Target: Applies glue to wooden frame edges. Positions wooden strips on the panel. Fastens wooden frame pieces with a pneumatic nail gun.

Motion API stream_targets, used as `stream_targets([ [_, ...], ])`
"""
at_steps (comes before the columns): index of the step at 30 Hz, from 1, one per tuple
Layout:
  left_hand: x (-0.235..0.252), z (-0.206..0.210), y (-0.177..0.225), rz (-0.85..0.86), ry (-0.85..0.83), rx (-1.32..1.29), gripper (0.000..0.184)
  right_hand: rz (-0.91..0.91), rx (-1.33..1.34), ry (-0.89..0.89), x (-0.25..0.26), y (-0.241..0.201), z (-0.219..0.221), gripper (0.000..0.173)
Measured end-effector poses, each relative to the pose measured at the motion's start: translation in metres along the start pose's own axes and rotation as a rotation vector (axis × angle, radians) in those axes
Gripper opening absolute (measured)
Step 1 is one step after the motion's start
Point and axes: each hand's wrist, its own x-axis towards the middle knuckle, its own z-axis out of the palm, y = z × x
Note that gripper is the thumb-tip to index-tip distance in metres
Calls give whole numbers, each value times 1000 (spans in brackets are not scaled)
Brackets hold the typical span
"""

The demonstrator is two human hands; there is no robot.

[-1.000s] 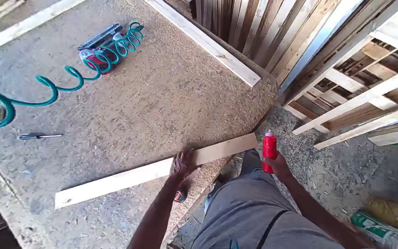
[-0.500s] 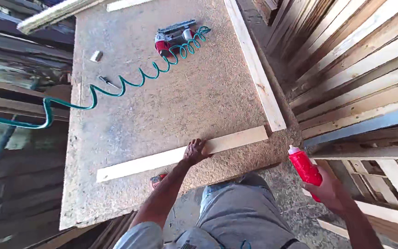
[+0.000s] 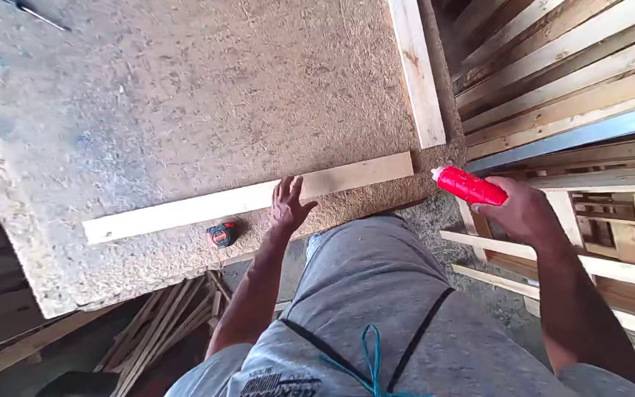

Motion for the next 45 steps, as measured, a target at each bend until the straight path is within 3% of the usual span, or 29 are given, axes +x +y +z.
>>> stream_targets([
  [3,-48,7,6,-26,27,-197,58,-75,115,247,-5,-22,-3,58],
  [7,-110,28,0,-70,-102,-379,38,-363,625,615,-1,-26,-8,83],
  [9,-133,37,-8,-149,-139,-396,35,-518,969,630,25,-22,11,96],
  [11,-151,44,-18,-258,-150,-391,36,-435,1178,516,54,-29,52,82],
  [13,-159,47,-32,-377,-200,-380,36,-302,1169,383,78,-30,86,66],
  [15,-169,47,-45,-502,-271,-361,38,-282,1131,304,93,-30,105,66],
  [20,-200,53,-79,-737,-312,-308,41,-322,1398,321,120,-23,125,64],
  [28,-257,94,-78,-1194,-216,-741,42,-120,1333,371,124,-13,144,66],
  [33,-274,109,-77,-1233,-238,-764,43,-137,1295,434,124,-11,158,69],
  [41,-244,91,-80,-1169,-181,-779,40,-197,1243,508,152,-34,151,64],
  [45,-236,81,-94,-1118,-111,-756,41,-207,1167,480,132,-22,153,59],
])
